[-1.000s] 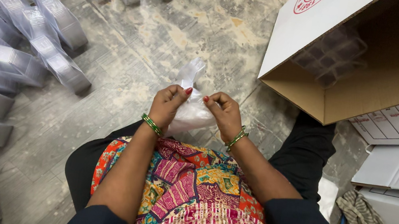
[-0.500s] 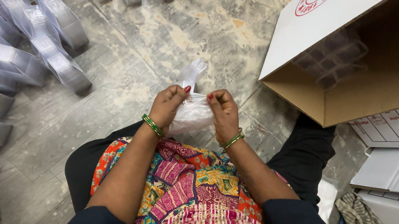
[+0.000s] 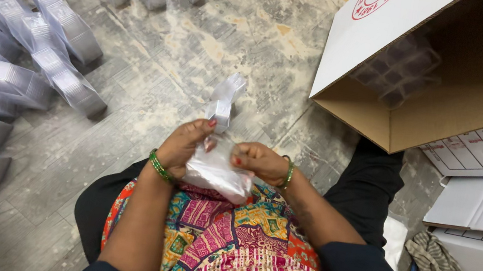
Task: The person sits on the floor and places white ribbon spools into clear plastic bags one at a time, then sets the bagged spools on the floor and places them into a large cardboard box. Another person nearby handles bagged spools as well.
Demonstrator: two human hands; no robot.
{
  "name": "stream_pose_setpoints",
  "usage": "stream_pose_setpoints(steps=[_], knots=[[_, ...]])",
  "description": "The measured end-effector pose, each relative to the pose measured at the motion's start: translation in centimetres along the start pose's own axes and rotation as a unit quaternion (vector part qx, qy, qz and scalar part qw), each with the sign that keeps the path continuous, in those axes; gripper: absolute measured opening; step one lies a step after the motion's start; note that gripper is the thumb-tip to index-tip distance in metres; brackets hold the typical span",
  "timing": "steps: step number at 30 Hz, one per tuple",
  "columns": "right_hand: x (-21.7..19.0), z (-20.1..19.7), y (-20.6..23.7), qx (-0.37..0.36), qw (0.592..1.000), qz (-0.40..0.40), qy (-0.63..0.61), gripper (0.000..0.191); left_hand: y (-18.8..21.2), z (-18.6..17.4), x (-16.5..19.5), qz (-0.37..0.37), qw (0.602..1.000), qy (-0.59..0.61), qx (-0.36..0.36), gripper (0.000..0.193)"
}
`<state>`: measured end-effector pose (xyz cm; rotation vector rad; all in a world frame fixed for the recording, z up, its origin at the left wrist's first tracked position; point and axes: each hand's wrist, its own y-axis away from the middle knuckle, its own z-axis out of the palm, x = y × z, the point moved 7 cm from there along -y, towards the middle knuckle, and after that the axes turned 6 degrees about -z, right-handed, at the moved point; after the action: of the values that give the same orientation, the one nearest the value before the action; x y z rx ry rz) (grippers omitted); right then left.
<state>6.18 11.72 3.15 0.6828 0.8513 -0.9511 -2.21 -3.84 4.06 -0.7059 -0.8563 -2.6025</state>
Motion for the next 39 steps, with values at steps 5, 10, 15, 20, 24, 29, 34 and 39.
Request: stream_pose_setpoints(steps=[5, 10, 15, 20, 24, 29, 34, 39], knots=[[-2.4, -3.9, 0.3, 0.075, 0.974, -0.113, -0.182, 0.016, -0.5, -1.8, -0.1, -0.008, 0.993, -0.121, 0.011, 0.014], [-1.4, -7.6, -3.5, 0.296, 0.932, -0.097, -0.186, 0.013, -5.5, -5.1, 3.1, 0.145, 0.962, -0.194, 0.127, 0.008], [3.4, -8.8, -7.2, 0.451, 0.879, -0.055, -0.143, 0.015, -10.1, -9.1, 2.7, 0.206, 0.905, -0.178, 0.328, 0.015], [1.1, -8.6, -6.8, 0.397, 0.700, 0.004, 0.593, 0.018, -9.8, -9.9, 0.8, 0.080, 0.787, -0.400, 0.462, 0.030], [-1.3, -10.5, -6.1, 0.399, 0.796, -0.085, 0.447, 0.036, -9.4, -8.9, 0.6, 0.010, 0.722, -0.508, 0.471, 0.026], [-5.0, -11.3, -8.2, 0.400, 0.813, -0.212, 0.365, 0.063, -10.8, -7.4, 0.5, 0.007, 0.655, -0.617, 0.436, 0.022], [-4.9, -11.4, -11.2, 0.404, 0.783, -0.167, 0.443, 0.076, -11.8, -6.7, -0.5, 0.001, 0.611, -0.689, 0.390, 0.027], [-5.5, -13.9, -8.4, 0.402, 0.775, -0.155, 0.462, 0.068, -11.7, -6.7, -0.7, 0.020, 0.595, -0.709, 0.378, 0.024]])
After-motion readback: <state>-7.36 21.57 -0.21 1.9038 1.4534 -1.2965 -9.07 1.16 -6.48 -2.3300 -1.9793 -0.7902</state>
